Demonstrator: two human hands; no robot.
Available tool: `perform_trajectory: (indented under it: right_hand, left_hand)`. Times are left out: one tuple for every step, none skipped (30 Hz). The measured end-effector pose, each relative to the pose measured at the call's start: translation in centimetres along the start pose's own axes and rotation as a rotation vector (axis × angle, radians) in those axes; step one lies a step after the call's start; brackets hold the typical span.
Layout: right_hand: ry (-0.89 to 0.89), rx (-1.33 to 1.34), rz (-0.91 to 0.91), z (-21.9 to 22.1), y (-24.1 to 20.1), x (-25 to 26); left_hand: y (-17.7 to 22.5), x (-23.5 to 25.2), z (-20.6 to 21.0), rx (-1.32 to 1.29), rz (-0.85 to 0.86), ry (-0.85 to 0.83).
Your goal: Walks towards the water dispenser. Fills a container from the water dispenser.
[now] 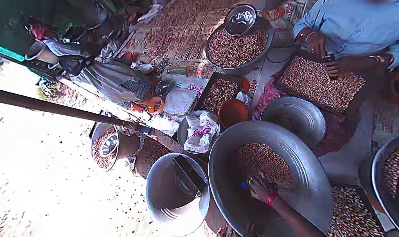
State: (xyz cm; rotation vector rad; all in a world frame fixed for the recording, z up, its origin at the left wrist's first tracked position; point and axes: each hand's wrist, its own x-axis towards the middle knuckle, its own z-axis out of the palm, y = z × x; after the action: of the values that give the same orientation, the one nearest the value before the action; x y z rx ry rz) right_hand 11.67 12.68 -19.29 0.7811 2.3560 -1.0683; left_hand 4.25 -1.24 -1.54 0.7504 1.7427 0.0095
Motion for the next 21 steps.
perform_trajectory:
  right_hand:
    - [0.116, 0.043, -0.041, 0.2, -0.6, -2.0]
    - [0.257, 0.077, -0.088, 0.5, -1.3, -4.1]
    - [0.453, 0.084, -0.150, 0.9, -1.9, -6.4]
    - [0.700, 0.057, -0.220, 1.4, -2.5, -8.7]
    - [0.857, 0.060, -0.254, 1.5, -3.0, -11.3]
    - [0.938, 0.100, -0.258, 1.5, -3.6, -14.4]
    - [1.022, 0.132, -0.240, 1.5, -4.2, -17.8]
    - [1.090, 0.186, -0.212, 1.4, -4.7, -21.5]
    - [1.125, 0.271, -0.174, 1.0, -5.3, -25.7]
    - [1.134, 0.336, -0.128, 0.8, -5.8, -30.2]
    - [1.190, 0.357, -0.085, 1.2, -6.0, -34.4]
    - [1.266, 0.356, -0.039, 2.3, -5.6, -38.0]
    - [1.350, 0.355, 0.001, 4.2, -4.9, -41.4]
    - [1.421, 0.332, 0.039, 6.1, -4.4, -45.0]
    - [1.486, 0.287, 0.079, 8.2, -4.1, -48.5]
    - [1.537, 0.249, 0.110, 10.3, -3.9, -52.2]
    - [1.551, 0.236, 0.145, 12.2, -3.8, -55.9]
    - [1.530, 0.268, 0.184, 14.1, -4.1, -59.7]
    - [1.482, 0.333, 0.218, 16.0, -4.7, -63.3]
    - [1.457, 0.387, 0.244, 18.3, -5.2, -66.2]
    - [1.467, 0.426, 0.263, 20.6, -5.5, -68.5]
  left_hand:
    - [-3.3, 1.3, 3.3, -0.026, 0.189, 0.256]
    - [-4.9, 2.4, 5.0, -0.098, 0.296, 0.394]
    - [-4.6, 2.5, 5.3, -0.144, 0.336, 0.460]
    - [-3.7, 2.2, 5.4, -0.162, 0.391, 0.531]
    - [-2.3, 1.3, 5.6, -0.177, 0.473, 0.587]
    - [-1.2, 0.6, 6.3, -0.166, 0.587, 0.645]
    - [0.2, -0.6, 7.3, -0.147, 0.691, 0.693]
    - [1.8, -2.3, 8.5, -0.107, 0.763, 0.726]
    - [3.6, -4.4, 9.8, -0.062, 0.837, 0.757]
    - [5.3, -6.9, 11.6, -0.036, 0.914, 0.746]
    - [6.9, -9.5, 13.6, -0.021, 1.004, 0.710]
    - [8.5, -12.1, 15.7, -0.017, 1.084, 0.639]
    - [9.6, -14.7, 18.2, 0.001, 1.155, 0.569]
    - [10.5, -17.2, 20.7, 0.034, 1.198, 0.504]
    - [11.3, -20.1, 23.2, 0.083, 1.221, 0.431]
    - [11.8, -23.1, 25.7, 0.131, 1.216, 0.312]
    - [11.9, -24.8, 28.1, 0.185, 1.266, 0.234]
    - [11.3, -25.1, 30.8, 0.224, 1.396, 0.211]
    - [10.8, -25.7, 33.3, 0.245, 1.504, 0.164]
    - [10.4, -26.8, 35.5, 0.281, 1.581, 0.094]
    - [10.5, -28.2, 37.6, 0.320, 1.641, 0.012]
